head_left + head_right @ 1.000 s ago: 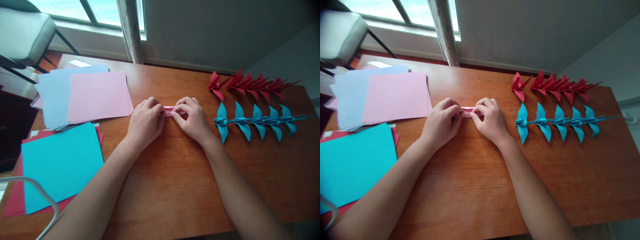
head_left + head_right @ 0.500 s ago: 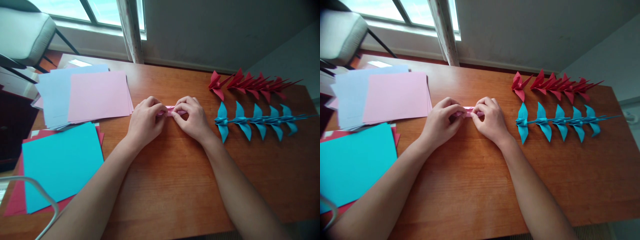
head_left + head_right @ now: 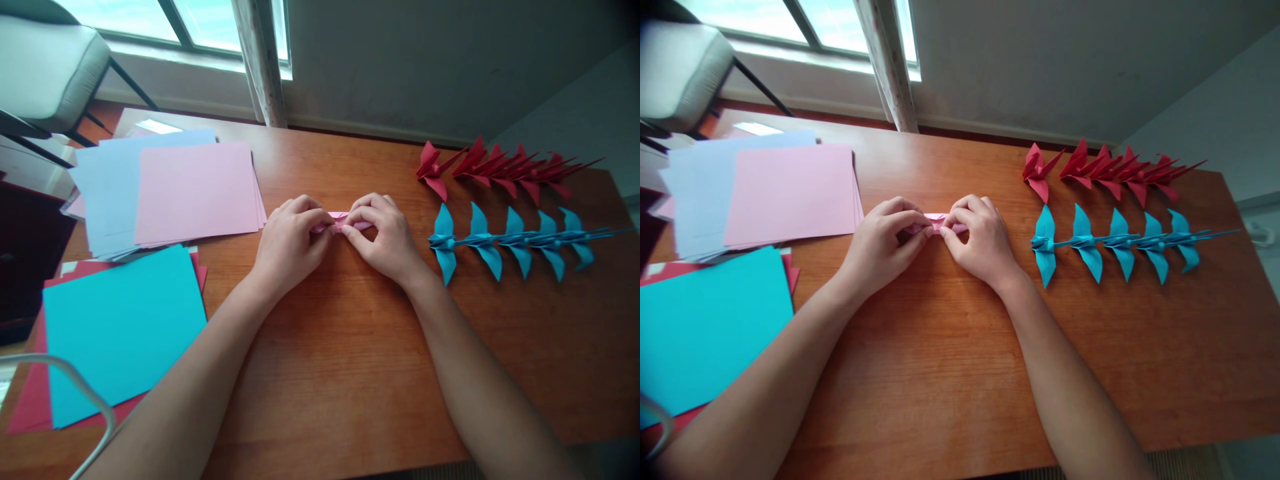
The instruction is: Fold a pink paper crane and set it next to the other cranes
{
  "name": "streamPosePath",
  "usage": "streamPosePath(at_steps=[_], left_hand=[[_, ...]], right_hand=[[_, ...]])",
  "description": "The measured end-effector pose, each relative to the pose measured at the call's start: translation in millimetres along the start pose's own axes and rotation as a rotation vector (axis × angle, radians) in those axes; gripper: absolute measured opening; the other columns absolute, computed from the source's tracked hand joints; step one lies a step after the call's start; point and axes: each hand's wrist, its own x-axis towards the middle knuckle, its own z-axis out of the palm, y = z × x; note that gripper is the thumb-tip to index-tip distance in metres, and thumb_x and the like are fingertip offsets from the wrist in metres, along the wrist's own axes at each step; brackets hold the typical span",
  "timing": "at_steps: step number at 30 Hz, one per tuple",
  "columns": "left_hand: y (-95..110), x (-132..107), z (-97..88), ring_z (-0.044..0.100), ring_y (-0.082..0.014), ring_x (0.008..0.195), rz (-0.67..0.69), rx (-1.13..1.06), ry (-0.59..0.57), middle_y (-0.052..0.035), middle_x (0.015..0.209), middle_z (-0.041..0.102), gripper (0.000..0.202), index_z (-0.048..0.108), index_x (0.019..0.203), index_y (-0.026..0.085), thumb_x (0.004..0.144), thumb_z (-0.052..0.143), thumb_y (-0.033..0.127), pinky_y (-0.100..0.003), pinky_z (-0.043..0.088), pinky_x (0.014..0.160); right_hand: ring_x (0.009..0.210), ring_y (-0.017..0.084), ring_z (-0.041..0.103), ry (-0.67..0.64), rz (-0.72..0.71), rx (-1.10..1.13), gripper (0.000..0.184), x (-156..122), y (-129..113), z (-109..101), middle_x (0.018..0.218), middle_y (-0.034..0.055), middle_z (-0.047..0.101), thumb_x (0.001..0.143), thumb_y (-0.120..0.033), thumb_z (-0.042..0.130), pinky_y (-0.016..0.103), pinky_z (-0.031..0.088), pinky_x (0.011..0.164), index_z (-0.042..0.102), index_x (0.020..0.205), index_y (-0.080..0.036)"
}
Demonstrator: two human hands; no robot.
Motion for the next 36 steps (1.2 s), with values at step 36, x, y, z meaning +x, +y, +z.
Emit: streamPosePath(at_steps=[36], left_hand=[[0.9,0.7,7.0,0.057,-0.0227,0.085,-0.008,0.223,0.035,-0.0086,0.092,0.06,0.012,0.058,0.078,0.019,0.09,0.058,0.02,-0.036,0.049,0.079]], right_hand=[[0.093,0.025,0.058,0.072,0.021,-0.132,0.011,-0.9,1.9,12.4,0.096,0.0067,0.065,0.085,-0.016,0.064,0.041,0.048,0.085,0.059,0.077,-0.023]])
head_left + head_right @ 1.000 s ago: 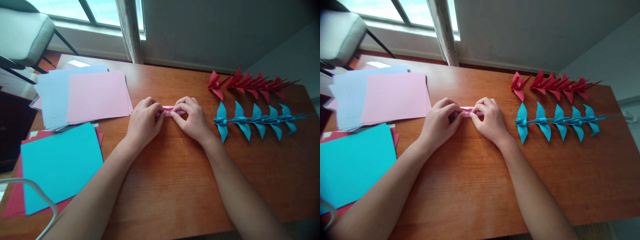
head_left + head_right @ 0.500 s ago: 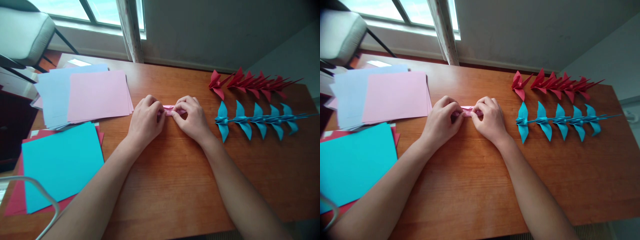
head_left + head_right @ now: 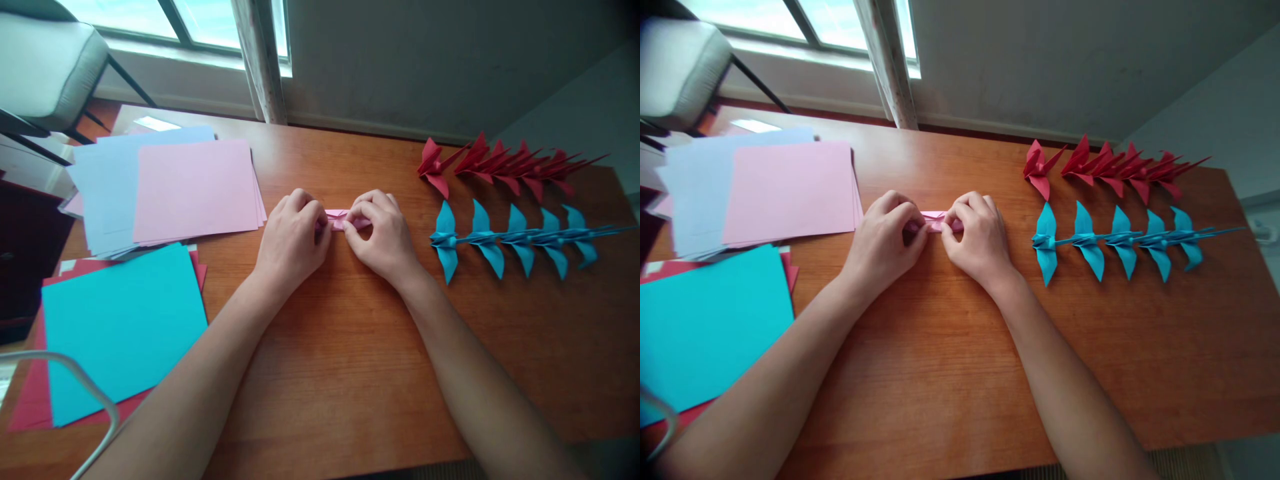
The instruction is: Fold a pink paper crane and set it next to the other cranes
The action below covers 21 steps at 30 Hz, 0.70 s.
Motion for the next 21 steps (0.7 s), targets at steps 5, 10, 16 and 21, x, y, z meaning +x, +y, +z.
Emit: streamPosePath(at_steps=[5,10,16,21], left_hand=[[0.2,-0.3,0.6,0.056,-0.0233,0.086,0.005,0.01,0.005,-0.009,0.094,0.06,0.011,0.059,0.079,0.019,0.09,0.058,0.021,-0.037,0.049,0.08],[0.2,-0.4,0.8,0.056,-0.023,0.086,0.015,0.023,0.015,-0.0082,0.092,0.06,0.01,0.058,0.079,0.02,0.089,0.059,0.02,-0.036,0.049,0.079],[-0.5,-0.5,1.7,0.056,-0.0231,0.085,0.019,0.029,0.019,-0.0082,0.092,0.06,0.01,0.058,0.079,0.02,0.09,0.058,0.02,-0.036,0.048,0.079],[-0.4,-0.7,1.8,0.056,-0.0235,0.085,0.017,0.028,0.018,-0.0085,0.093,0.06,0.011,0.058,0.079,0.02,0.089,0.058,0.02,-0.037,0.048,0.079]], right_hand=[[0.092,0.025,0.059,0.007,-0.001,-0.004,0.012,0.1,-0.6,0.4,0.094,0.0065,0.065,0.084,-0.015,0.063,0.041,0.049,0.084,0.059,0.077,-0.023],[0.092,0.025,0.059,0.015,-0.001,-0.007,0.012,0.0,-0.3,1.2,0.094,0.0064,0.065,0.084,-0.015,0.063,0.041,0.049,0.083,0.058,0.076,-0.023],[0.092,0.025,0.059,0.022,-0.003,-0.013,0.012,-0.7,0.1,2.1,0.094,0.0064,0.065,0.083,-0.015,0.064,0.041,0.05,0.083,0.059,0.076,-0.023],[0.093,0.025,0.059,0.019,-0.002,-0.017,0.012,-0.7,-0.3,2.4,0.096,0.0068,0.065,0.083,-0.014,0.064,0.041,0.049,0.084,0.058,0.077,-0.023]])
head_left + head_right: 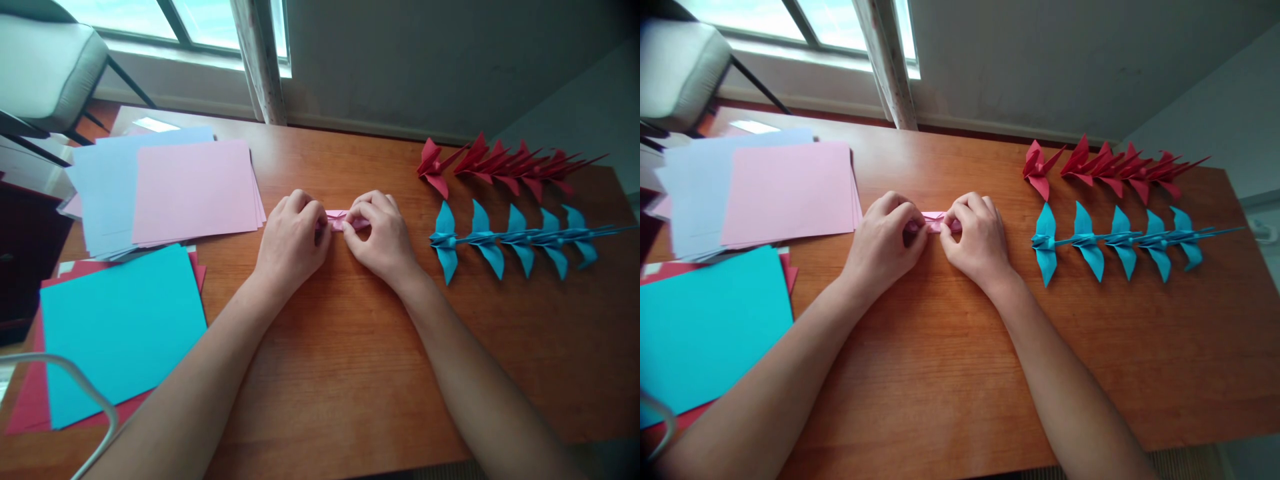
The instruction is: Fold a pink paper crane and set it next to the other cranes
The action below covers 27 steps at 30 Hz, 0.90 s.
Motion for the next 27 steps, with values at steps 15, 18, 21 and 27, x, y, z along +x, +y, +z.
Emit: streamPosePath(at_steps=[15,18,21,27], left_hand=[[1.5,0.7,0.8,0.056,-0.0222,0.083,-0.027,-0.008,0.008,-0.0064,0.089,0.059,0.013,0.059,0.08,0.02,0.091,0.06,0.026,-0.036,0.048,0.077],[1.5,0.6,0.9,0.056,-0.0223,0.083,-0.022,0.006,0.005,-0.0065,0.091,0.06,0.011,0.06,0.081,0.02,0.091,0.061,0.025,-0.036,0.048,0.077],[1.7,0.5,1.0,0.056,-0.0226,0.084,-0.023,0.025,0.001,-0.0069,0.092,0.06,0.01,0.06,0.082,0.02,0.09,0.06,0.025,-0.036,0.048,0.077],[2.1,0.6,1.1,0.056,-0.0229,0.084,-0.022,0.025,0.0,-0.0077,0.092,0.06,0.01,0.061,0.082,0.02,0.091,0.06,0.025,-0.037,0.048,0.076]], right_hand=[[0.093,0.025,0.057,-0.017,0.024,-0.002,0.01,-0.3,-2.5,-1.1,0.097,0.0066,0.064,0.083,-0.016,0.063,0.041,0.047,0.084,0.058,0.078,-0.023],[0.094,0.026,0.056,-0.036,0.023,-0.008,0.007,-0.5,-3.8,-2.0,0.097,0.0071,0.063,0.086,-0.021,0.063,0.041,0.046,0.085,0.059,0.08,-0.023],[0.095,0.026,0.055,-0.049,0.025,-0.02,0.006,-0.7,-4.7,-2.4,0.098,0.0077,0.063,0.088,-0.024,0.062,0.041,0.045,0.085,0.061,0.082,-0.022],[0.097,0.026,0.055,-0.069,0.033,-0.014,0.003,-0.4,-4.9,-3.2,0.1,0.007,0.063,0.087,-0.024,0.064,0.042,0.045,0.086,0.062,0.084,-0.023]])
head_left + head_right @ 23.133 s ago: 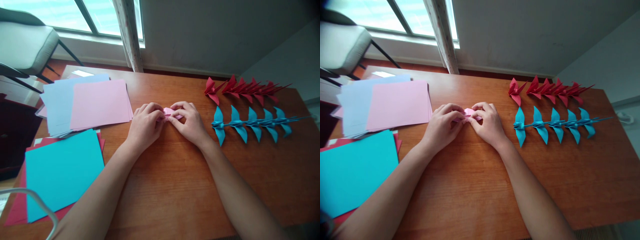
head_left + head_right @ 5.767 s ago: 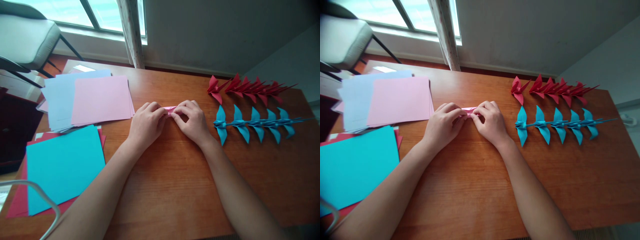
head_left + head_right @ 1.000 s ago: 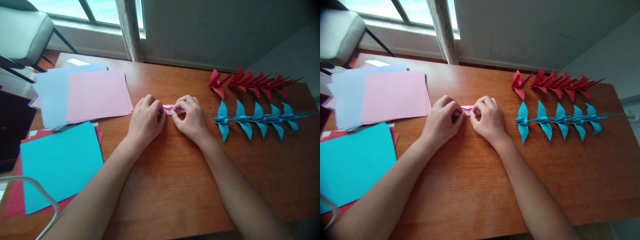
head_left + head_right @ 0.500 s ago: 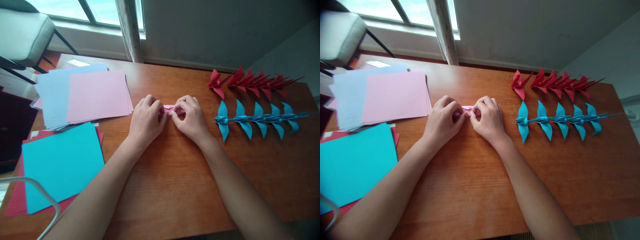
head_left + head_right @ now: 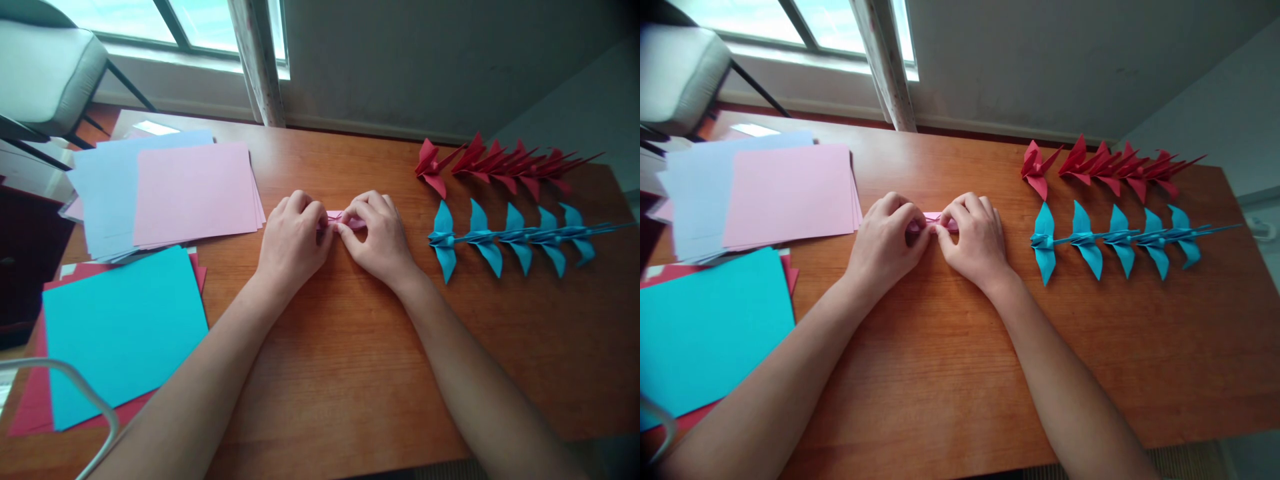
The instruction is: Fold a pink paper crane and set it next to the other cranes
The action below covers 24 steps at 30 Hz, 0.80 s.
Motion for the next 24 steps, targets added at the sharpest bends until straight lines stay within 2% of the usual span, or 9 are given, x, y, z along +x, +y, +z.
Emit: streamPosePath(at_steps=[3,10,16,19,24], left_hand=[[0.3,-0.4,0.4,0.056,-0.0232,0.084,0.002,-0.002,0.006,-0.0077,0.092,0.06,0.011,0.061,0.082,0.02,0.091,0.059,0.026,-0.037,0.048,0.076],[1.3,-0.2,-0.5,0.056,-0.0235,0.085,-0.007,-0.001,-0.009,-0.0085,0.093,0.06,0.012,0.06,0.081,0.02,0.092,0.058,0.025,-0.037,0.047,0.078],[0.7,-0.2,-0.3,0.056,-0.0237,0.084,0.001,-0.001,-0.01,-0.0092,0.095,0.06,0.011,0.061,0.082,0.019,0.092,0.058,0.024,-0.038,0.047,0.078],[0.3,-0.9,0.3,0.055,-0.0239,0.084,-0.005,-0.007,-0.012,-0.0092,0.094,0.06,0.01,0.061,0.083,0.019,0.091,0.058,0.024,-0.038,0.047,0.078],[0.7,-1.6,0.4,0.056,-0.0241,0.085,0.0,0.004,-0.011,-0.009,0.095,0.06,0.013,0.06,0.082,0.02,0.092,0.059,0.027,-0.038,0.047,0.078]], right_hand=[[0.097,0.026,0.056,-0.014,0.008,0.022,0.005,0.1,-0.3,-1.9,0.1,0.0065,0.063,0.087,-0.02,0.062,0.042,0.045,0.086,0.063,0.085,-0.024],[0.099,0.026,0.057,-0.045,-0.007,0.036,0.021,0.2,2.0,-4.0,0.102,0.0056,0.064,0.08,-0.006,0.055,0.041,0.045,0.087,0.063,0.088,-0.024],[0.097,0.025,0.056,-0.008,-0.017,0.034,0.033,0.2,5.8,-2.5,0.098,0.0058,0.063,0.073,0.004,0.047,0.04,0.045,0.085,0.062,0.084,-0.023],[0.096,0.024,0.057,0.005,-0.014,0.062,0.029,0.2,5.5,-2.3,0.096,0.005,0.063,0.078,0.0,0.047,0.04,0.046,0.086,0.062,0.083,-0.024],[0.097,0.026,0.056,0.001,-0.024,0.014,0.008,-0.3,3.0,-1.4,0.1,0.0064,0.063,0.086,-0.017,0.06,0.042,0.046,0.086,0.063,0.088,-0.024]])
